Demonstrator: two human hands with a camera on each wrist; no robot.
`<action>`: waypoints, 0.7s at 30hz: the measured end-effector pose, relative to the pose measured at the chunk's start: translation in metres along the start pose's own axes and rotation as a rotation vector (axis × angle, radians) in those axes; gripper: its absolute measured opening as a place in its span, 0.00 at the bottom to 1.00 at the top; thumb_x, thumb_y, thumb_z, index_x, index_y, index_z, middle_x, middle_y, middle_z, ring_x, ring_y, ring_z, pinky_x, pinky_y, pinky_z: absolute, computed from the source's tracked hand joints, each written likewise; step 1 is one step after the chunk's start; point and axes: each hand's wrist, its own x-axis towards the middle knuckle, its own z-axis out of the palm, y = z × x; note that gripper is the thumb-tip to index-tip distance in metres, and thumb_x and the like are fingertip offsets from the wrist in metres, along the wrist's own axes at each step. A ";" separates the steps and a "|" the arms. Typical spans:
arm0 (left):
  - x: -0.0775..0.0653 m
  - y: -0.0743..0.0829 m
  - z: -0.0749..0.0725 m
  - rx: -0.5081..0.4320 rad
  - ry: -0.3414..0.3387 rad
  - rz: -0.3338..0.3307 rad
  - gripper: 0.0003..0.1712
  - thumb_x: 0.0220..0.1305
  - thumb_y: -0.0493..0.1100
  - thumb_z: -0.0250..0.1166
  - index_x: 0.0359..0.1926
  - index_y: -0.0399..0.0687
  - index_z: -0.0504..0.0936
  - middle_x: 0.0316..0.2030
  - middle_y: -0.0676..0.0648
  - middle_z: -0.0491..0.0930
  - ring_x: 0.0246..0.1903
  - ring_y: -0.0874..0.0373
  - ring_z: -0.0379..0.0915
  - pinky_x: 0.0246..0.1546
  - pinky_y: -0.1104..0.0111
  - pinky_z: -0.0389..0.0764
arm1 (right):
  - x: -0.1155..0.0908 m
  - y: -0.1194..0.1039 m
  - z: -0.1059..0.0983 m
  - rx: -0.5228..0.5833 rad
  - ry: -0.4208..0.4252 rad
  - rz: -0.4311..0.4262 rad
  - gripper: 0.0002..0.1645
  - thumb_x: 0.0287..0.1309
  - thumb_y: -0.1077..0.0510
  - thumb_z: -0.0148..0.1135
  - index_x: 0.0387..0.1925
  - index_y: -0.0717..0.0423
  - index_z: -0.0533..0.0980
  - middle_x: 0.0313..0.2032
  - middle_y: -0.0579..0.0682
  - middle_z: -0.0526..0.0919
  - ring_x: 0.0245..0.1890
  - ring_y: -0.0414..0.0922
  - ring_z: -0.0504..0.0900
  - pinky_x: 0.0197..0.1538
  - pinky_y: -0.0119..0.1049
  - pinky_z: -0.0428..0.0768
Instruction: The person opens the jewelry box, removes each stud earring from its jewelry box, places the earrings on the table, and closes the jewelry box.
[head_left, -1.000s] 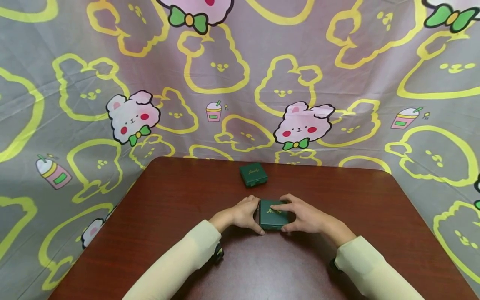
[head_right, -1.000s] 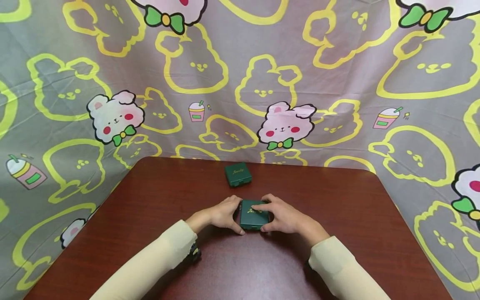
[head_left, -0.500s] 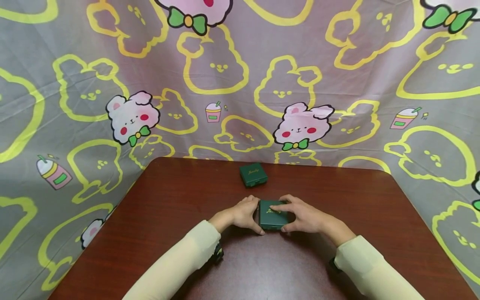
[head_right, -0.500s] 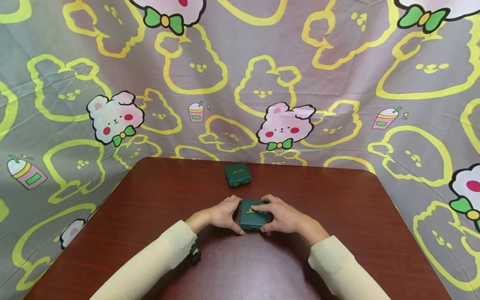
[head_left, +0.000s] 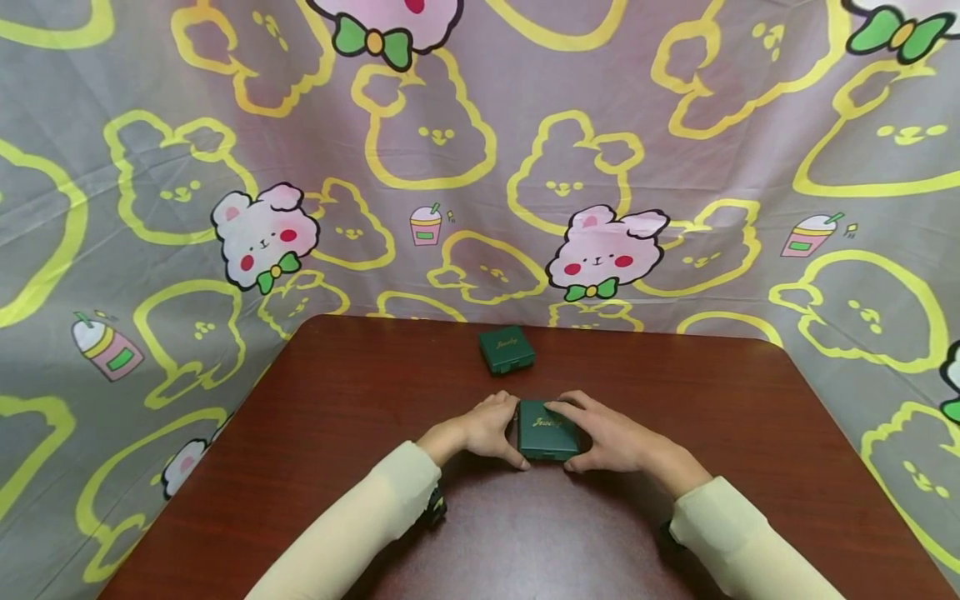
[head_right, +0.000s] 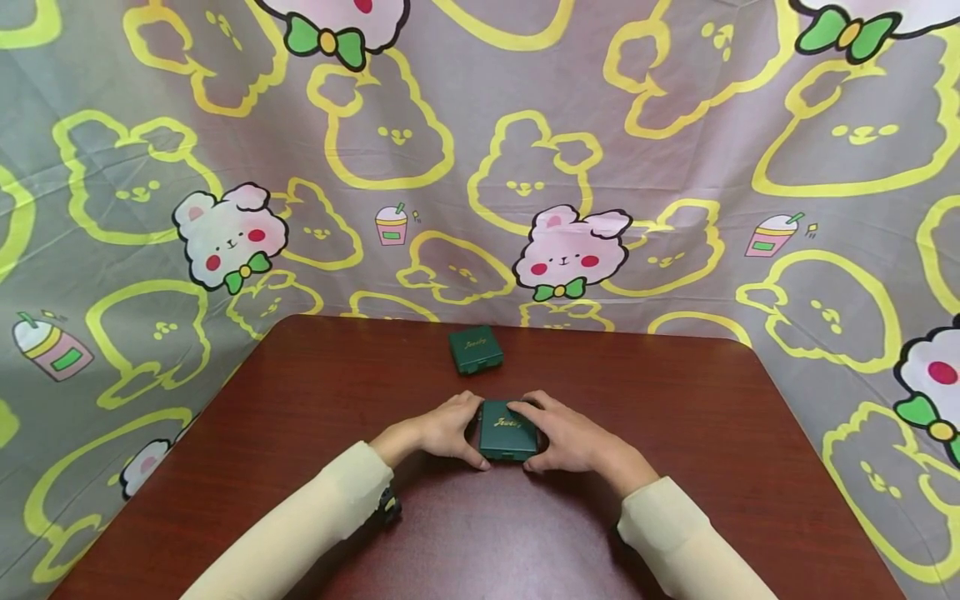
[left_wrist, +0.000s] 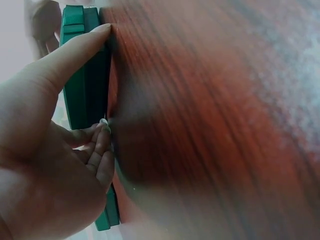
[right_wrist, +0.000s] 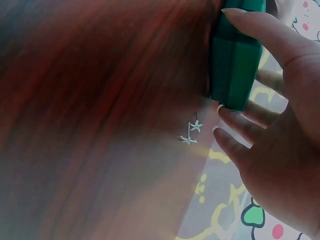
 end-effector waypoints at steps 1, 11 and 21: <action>0.000 0.000 0.000 -0.001 0.001 0.000 0.54 0.45 0.62 0.83 0.65 0.39 0.69 0.54 0.46 0.71 0.56 0.52 0.68 0.61 0.63 0.70 | 0.000 0.000 0.001 -0.002 0.006 0.003 0.52 0.51 0.49 0.80 0.75 0.48 0.64 0.69 0.53 0.63 0.60 0.51 0.72 0.57 0.52 0.75; -0.001 -0.002 0.001 -0.010 0.010 0.011 0.54 0.45 0.62 0.83 0.65 0.39 0.69 0.54 0.47 0.71 0.55 0.53 0.68 0.60 0.63 0.70 | 0.003 0.000 0.006 -0.013 0.043 0.025 0.57 0.48 0.49 0.81 0.76 0.50 0.61 0.65 0.50 0.66 0.55 0.48 0.75 0.54 0.48 0.77; -0.002 -0.002 0.001 -0.022 0.005 0.010 0.56 0.45 0.61 0.83 0.67 0.37 0.68 0.55 0.45 0.71 0.57 0.52 0.67 0.62 0.62 0.70 | 0.009 0.003 0.010 -0.043 0.084 0.021 0.56 0.42 0.51 0.82 0.73 0.50 0.65 0.56 0.48 0.72 0.49 0.44 0.75 0.50 0.45 0.77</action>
